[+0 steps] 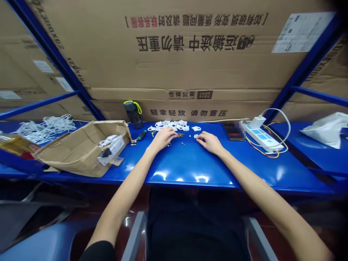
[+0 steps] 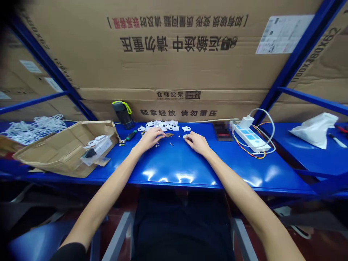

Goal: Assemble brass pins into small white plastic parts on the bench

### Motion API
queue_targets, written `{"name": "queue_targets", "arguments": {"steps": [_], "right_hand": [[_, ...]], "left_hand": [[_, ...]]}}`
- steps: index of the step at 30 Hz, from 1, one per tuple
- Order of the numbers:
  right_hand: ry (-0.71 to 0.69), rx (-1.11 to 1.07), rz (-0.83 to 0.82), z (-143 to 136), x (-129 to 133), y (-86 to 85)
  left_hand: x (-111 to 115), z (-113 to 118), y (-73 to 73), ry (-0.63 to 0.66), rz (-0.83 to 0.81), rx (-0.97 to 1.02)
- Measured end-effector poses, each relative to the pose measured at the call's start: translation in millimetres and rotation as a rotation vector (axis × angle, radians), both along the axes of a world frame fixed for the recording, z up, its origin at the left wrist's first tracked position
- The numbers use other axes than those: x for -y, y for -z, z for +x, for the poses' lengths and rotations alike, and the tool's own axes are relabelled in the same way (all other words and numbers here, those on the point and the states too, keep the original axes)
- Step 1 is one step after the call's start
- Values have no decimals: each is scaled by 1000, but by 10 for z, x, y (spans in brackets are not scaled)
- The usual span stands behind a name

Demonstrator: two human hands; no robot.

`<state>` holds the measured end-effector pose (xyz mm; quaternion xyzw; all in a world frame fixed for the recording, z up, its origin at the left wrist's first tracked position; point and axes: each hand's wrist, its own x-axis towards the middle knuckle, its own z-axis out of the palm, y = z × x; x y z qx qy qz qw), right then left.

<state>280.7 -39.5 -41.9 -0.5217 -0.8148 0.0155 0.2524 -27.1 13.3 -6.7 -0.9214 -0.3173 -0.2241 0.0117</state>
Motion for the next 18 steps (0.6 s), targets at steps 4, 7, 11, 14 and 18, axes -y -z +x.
{"name": "queue_targets", "arguments": {"steps": [4, 7, 11, 14, 18], "right_hand": [[3, -3, -4, -6, 9, -10], [6, -9, -4, -15, 17, -20], [5, -17, 5, -13, 11, -17], [-1, -18, 2, -1, 2, -7], [-42, -53, 6, 5, 12, 2]], "left_hand": [[26, 30, 41, 79, -50, -49], [50, 117, 94, 85, -73, -61], [75, 182, 116, 83, -124, -12], [129, 208, 94, 109, -130, 0], [216, 289, 96, 124, -175, 90]]}}
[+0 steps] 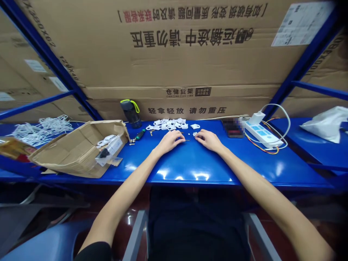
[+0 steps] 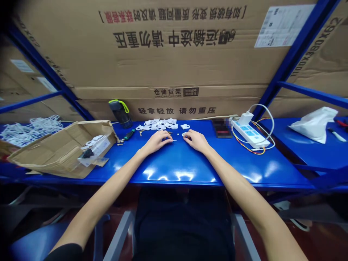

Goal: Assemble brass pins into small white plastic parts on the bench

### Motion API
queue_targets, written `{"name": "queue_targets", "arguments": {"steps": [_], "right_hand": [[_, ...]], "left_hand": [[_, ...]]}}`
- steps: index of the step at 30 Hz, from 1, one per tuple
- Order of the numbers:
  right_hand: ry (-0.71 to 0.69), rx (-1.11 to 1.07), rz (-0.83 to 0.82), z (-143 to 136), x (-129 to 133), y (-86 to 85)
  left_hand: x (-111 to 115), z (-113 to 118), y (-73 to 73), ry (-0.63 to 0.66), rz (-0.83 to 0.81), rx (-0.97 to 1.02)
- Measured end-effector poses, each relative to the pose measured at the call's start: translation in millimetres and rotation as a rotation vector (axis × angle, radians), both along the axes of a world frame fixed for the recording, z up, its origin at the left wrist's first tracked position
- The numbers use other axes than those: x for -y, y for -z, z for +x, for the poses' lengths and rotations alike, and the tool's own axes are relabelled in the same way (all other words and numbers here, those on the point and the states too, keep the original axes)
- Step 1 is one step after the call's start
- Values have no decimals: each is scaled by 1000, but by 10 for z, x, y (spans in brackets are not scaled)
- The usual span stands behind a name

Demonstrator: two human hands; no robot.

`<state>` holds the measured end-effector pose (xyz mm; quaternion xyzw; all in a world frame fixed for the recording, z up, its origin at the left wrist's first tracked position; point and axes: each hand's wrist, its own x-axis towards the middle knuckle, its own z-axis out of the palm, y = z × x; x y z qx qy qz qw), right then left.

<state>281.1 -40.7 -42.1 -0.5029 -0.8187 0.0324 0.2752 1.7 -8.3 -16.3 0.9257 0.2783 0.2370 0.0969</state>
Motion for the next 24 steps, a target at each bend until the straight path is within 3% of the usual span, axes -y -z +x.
{"name": "queue_targets", "arguments": {"steps": [6, 16, 24], "right_hand": [[-159, -218, -11, -119, 76, -26], [-116, -410, -124, -274, 149, -99], [-101, -536, -195, -254, 133, -87]], "left_hand": [[40, 86, 56, -13, -70, 69], [66, 106, 16, -4, 22, 91], [87, 96, -3, -42, -5, 129]]}}
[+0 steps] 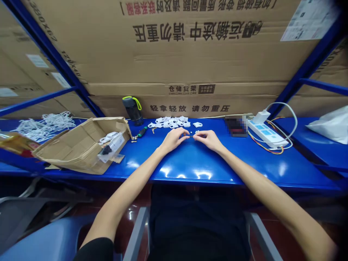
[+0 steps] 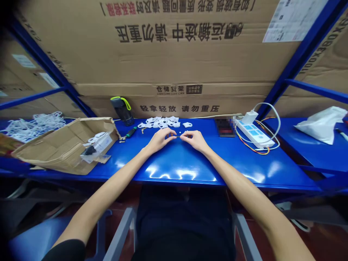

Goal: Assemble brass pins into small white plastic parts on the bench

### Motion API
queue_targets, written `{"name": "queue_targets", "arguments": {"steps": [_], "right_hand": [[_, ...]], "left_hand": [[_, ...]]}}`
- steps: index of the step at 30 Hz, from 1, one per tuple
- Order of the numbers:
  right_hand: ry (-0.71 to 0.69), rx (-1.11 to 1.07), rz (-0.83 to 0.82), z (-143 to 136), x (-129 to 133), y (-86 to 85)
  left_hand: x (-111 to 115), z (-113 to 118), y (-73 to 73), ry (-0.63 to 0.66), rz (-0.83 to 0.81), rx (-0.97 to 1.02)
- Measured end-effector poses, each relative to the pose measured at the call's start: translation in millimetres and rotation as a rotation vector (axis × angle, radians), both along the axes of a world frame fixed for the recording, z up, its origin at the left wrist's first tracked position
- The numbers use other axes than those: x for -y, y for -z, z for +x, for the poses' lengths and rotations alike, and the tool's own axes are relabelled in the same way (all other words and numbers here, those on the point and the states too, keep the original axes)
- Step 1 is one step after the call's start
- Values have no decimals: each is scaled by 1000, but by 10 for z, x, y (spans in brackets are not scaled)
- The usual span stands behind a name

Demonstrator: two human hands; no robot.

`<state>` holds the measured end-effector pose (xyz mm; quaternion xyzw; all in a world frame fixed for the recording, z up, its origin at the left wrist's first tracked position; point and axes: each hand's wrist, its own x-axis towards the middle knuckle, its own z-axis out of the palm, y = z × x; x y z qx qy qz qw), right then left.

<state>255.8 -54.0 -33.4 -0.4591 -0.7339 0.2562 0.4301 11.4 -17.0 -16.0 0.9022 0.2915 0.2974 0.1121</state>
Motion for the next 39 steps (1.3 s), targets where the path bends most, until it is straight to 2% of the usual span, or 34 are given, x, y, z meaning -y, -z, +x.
{"name": "queue_targets", "arguments": {"steps": [18, 21, 24, 28, 31, 39], "right_hand": [[-13, 98, 99, 11, 17, -2], [56, 104, 142, 60, -6, -14], [138, 205, 163, 159, -47, -4], [114, 386, 136, 270, -98, 31], [91, 409, 113, 289, -128, 56], [133, 470, 108, 241, -146, 101]], "left_hand": [[-5, -8, 30, 30, -22, 12], [-14, -19, 23, 18, -8, 10], [-25, -36, 8, 1, 2, 0], [-39, -48, -6, -9, -2, -13], [-40, -45, -8, -12, -1, -6], [-17, -31, 8, -6, -4, -20]]}}
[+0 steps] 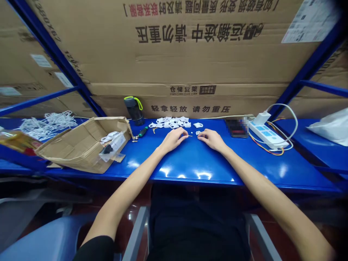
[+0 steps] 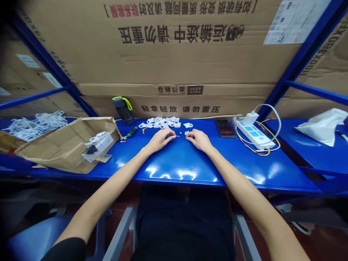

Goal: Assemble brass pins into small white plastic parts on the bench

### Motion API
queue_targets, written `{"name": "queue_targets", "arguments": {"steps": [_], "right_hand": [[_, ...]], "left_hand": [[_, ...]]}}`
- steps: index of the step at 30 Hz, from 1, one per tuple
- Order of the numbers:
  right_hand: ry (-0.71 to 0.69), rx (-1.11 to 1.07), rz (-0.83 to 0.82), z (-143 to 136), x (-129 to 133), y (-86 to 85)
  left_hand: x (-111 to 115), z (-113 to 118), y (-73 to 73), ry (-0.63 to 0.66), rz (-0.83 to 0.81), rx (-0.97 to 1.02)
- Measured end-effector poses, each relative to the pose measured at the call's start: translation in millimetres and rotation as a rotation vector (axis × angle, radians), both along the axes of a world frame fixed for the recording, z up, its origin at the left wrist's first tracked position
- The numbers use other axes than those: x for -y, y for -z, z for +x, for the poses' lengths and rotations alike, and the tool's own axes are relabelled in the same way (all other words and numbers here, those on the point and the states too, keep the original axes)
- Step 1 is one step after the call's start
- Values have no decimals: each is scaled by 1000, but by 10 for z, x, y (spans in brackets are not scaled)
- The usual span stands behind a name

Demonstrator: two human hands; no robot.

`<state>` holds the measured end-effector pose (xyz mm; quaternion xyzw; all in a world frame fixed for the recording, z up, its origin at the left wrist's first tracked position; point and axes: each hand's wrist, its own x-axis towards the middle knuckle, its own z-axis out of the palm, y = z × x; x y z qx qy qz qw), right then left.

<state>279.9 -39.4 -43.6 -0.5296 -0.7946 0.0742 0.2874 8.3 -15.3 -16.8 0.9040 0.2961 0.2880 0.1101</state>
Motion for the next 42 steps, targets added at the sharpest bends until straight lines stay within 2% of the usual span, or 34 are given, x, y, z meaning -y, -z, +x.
{"name": "queue_targets", "arguments": {"steps": [4, 7, 10, 15, 26, 32, 42], "right_hand": [[-78, -211, 0, -49, 52, -42], [-122, -420, -56, -105, 92, -83], [-131, -530, -111, -151, 112, -100], [-128, -563, -97, -186, 106, -72], [-140, -699, -195, -191, 108, -63], [-126, -792, -225, -221, 112, -66], [-135, -826, -220, -242, 119, -73]], "left_hand": [[7, 3, -1, -1, 6, 2], [15, 10, -11, 6, 20, 18], [30, 18, -26, 16, 29, 31], [59, 33, -32, 0, 17, 24], [60, 43, -11, -6, 43, 34], [82, 66, -19, -8, 81, 17], [99, 92, -18, -12, 156, 33]]}}
